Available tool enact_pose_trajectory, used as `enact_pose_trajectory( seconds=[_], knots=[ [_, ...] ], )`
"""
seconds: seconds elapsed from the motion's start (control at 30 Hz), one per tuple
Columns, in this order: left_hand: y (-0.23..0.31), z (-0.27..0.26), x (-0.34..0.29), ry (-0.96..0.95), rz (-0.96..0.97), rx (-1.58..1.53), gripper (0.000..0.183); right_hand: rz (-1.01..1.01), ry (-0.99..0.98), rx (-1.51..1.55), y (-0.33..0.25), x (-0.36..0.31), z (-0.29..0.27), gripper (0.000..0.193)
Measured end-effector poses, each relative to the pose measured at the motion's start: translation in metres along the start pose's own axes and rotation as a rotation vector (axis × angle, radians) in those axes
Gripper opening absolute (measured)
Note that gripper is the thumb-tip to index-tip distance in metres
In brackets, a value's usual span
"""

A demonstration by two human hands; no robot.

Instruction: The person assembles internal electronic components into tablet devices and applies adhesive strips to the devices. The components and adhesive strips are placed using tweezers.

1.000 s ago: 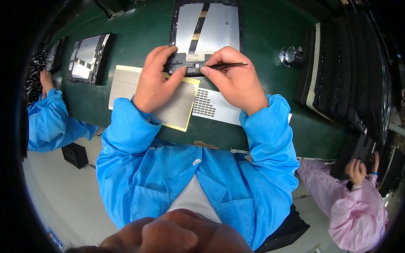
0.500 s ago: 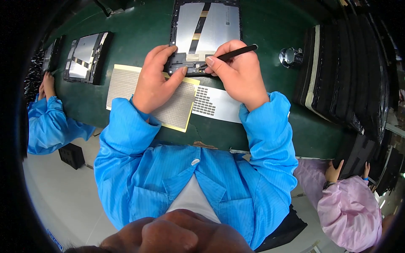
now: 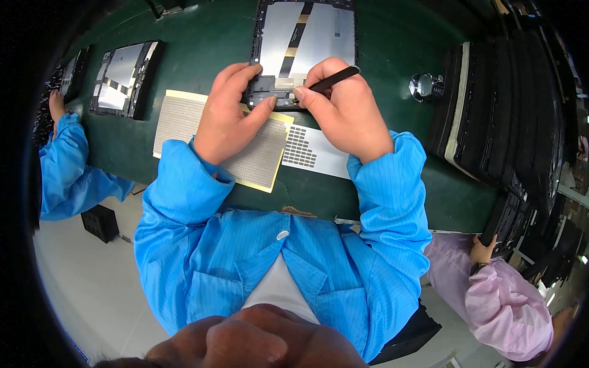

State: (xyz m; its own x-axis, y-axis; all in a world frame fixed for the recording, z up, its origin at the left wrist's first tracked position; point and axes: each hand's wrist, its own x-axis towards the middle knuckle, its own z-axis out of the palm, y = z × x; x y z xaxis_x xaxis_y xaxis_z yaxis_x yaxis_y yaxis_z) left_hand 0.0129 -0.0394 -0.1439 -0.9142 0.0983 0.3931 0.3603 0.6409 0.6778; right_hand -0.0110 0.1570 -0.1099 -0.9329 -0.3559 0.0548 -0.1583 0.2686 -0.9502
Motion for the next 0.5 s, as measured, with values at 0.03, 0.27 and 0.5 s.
enact_pose_trajectory(
  seconds=[0.03, 0.27, 0.5],
  knots=[
    [0.000, 0.000, 0.000, -0.003, -0.003, -0.006, 0.046, 0.000, 0.000, 0.001, 0.000, 0.000, 0.000, 0.013],
    [0.000, 0.000, 0.000, -0.006, -0.008, -0.006, 0.046, -0.046, -0.010, -0.125, -0.004, -0.004, 0.005, 0.013],
    [0.002, 0.000, -0.001, -0.006, -0.001, 0.004, 0.045, -0.048, 0.018, 0.074, 0.010, -0.007, 0.005, 0.012]
  ],
)
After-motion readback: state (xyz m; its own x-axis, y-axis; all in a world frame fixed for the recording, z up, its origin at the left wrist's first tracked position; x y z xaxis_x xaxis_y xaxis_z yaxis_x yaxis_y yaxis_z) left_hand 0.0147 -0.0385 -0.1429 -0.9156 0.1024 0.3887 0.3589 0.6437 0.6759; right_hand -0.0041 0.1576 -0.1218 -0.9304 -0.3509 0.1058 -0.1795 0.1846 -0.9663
